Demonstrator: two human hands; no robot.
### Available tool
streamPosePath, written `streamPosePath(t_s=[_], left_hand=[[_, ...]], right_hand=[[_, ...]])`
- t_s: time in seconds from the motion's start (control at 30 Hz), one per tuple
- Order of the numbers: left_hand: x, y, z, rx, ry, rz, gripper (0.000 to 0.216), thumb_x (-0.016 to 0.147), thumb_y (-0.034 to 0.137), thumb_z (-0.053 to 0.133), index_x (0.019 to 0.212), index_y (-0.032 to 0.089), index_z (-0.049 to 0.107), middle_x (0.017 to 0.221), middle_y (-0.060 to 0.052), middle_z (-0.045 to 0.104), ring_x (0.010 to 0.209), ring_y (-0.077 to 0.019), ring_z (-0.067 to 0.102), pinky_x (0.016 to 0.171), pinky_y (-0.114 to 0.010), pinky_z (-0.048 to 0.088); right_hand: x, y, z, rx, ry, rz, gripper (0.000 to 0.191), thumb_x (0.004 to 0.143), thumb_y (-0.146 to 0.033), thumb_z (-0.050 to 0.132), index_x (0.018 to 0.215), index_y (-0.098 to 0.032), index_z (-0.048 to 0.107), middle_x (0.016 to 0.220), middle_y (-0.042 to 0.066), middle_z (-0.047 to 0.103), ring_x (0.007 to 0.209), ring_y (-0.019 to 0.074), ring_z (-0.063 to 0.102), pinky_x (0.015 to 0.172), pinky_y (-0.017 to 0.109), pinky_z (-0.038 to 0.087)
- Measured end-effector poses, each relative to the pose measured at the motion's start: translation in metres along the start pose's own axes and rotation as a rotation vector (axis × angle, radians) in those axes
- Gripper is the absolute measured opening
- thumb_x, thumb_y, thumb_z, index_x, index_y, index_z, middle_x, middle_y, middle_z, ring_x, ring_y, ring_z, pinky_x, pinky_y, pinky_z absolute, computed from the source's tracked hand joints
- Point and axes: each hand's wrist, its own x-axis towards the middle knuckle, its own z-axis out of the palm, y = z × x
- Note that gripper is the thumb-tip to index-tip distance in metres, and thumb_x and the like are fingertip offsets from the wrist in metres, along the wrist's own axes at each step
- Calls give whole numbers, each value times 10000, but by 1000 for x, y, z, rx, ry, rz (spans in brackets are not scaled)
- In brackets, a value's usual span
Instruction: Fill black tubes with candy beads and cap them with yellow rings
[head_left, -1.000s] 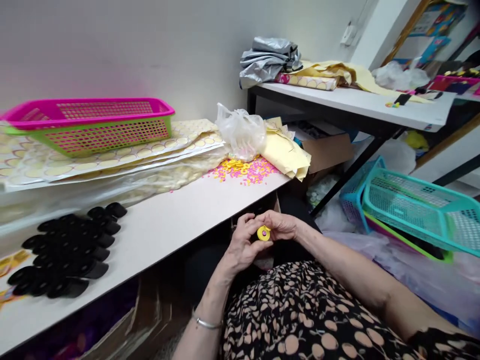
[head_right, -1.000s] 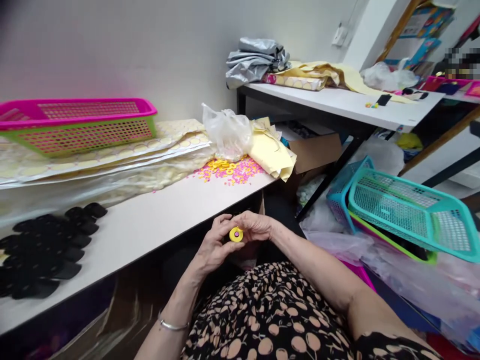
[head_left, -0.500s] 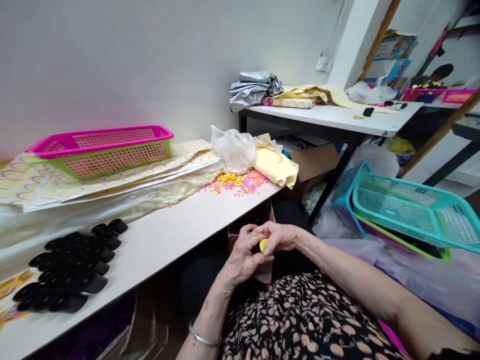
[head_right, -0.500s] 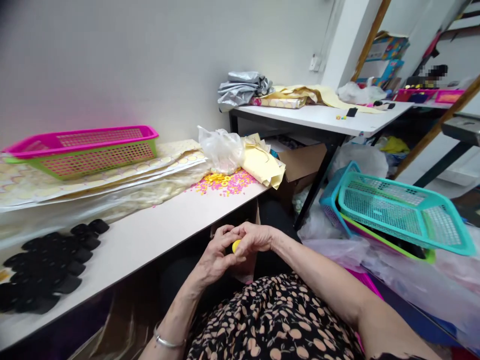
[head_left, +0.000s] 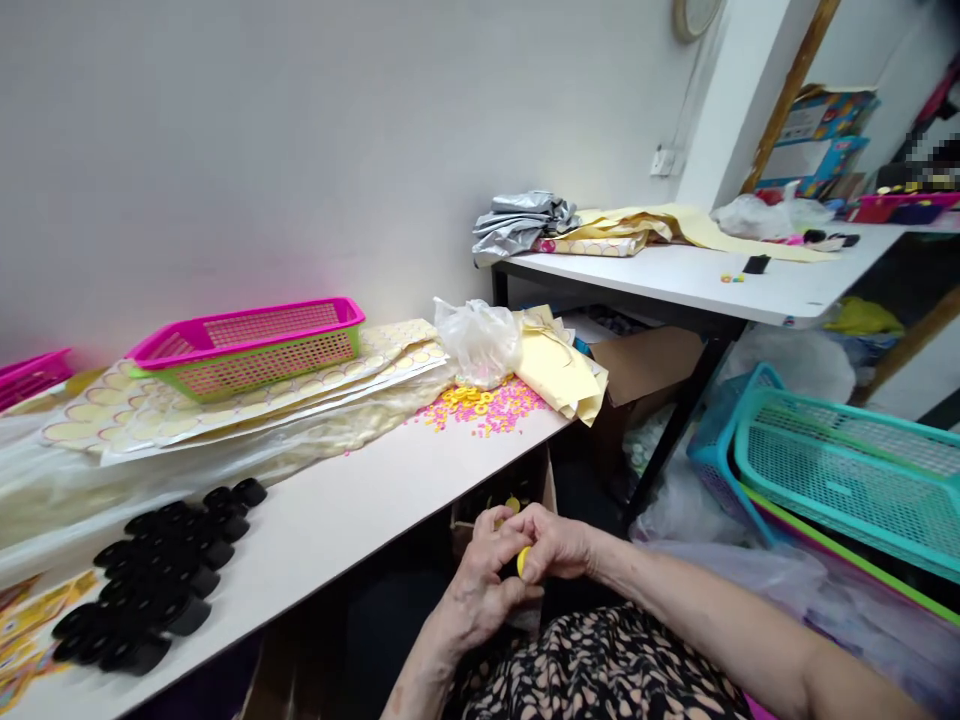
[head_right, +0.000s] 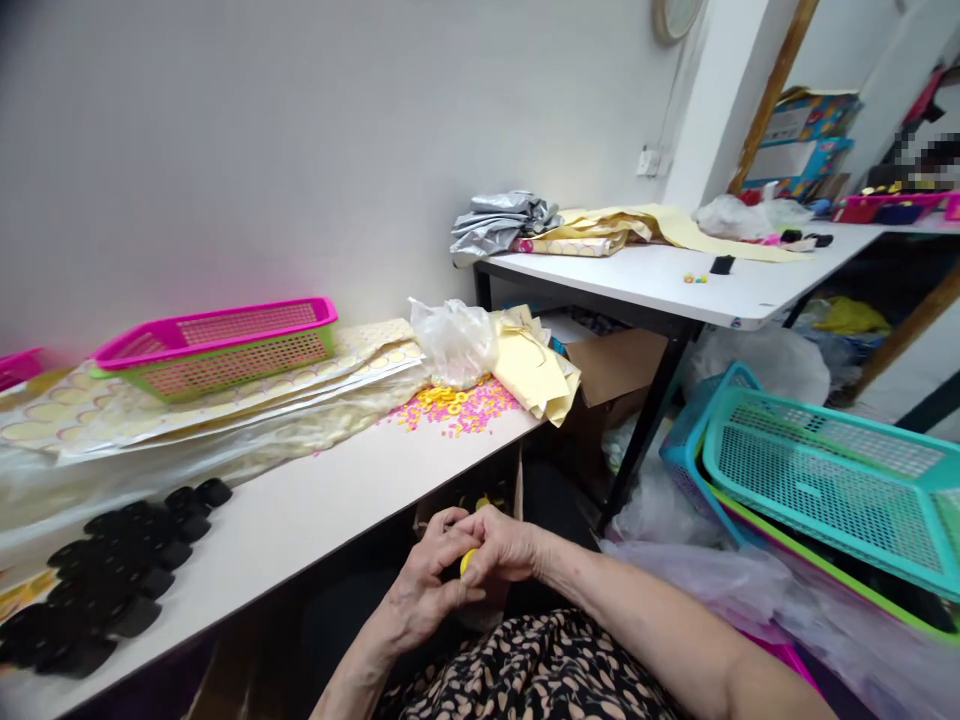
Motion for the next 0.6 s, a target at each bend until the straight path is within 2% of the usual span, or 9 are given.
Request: streamPosePath(t_s=[0.1, 0.23, 0.33, 0.4, 0.5, 0.6], left_hand=[[12, -5, 2, -62, -36, -100, 326, 637, 292, 727, 959, 242, 715, 1183, -77, 559, 1269, -317, 322, 1057, -457, 295], [27, -17, 9, -185, -38, -234, 445, 653, 333, 721, 1090, 270, 666, 1300, -77, 469, 1266, -313, 360, 1065, -452, 306], [39, -24, 15, -153, -94, -238, 367, 697, 368, 690, 1050, 266, 686, 1184, -85, 563, 1263, -304, 367, 1077, -461, 295], [49, -28, 19, -93, -139, -230, 390, 699, 371, 695, 1077, 280, 674, 1101, -84, 615, 1279, -299, 351, 1096, -475, 262], [63, -37, 19, -50, -111, -283, 460, 645, 387, 738, 1089, 288, 668, 1177, -92, 578, 1270, -309, 380, 1077, -472, 310], [75, -47, 15, -37, -52, -366, 427, 603, 427, 749, 993, 256, 708, 1265, -102, 500, 1214, -314, 460, 1011, -441, 406]], right_hand=[[-1, 1, -12, 70, 74, 5, 419, 446, -163, 812, 839, -67, 703, 670, 9, 623, 528, 61, 509, 474, 171, 345], [-5, 1, -34, 131, 84, 127, 467, 417, -149, 830, 857, -86, 690, 675, -10, 596, 558, 73, 536, 507, 184, 376], [-8, 6, -46, 142, 143, 54, 454, 378, -142, 839, 802, -88, 687, 669, -12, 598, 566, 75, 535, 515, 187, 372], [-8, 11, -50, 164, 201, -7, 418, 394, -171, 833, 772, -78, 683, 644, -8, 597, 535, 71, 515, 491, 189, 346], [-2, 15, -55, 258, 290, -73, 384, 447, -243, 816, 760, -75, 670, 598, -20, 556, 484, 48, 454, 452, 188, 284], [6, 9, -59, 293, 346, -58, 404, 470, -300, 812, 779, -101, 646, 630, -29, 530, 547, 58, 468, 482, 191, 301]])
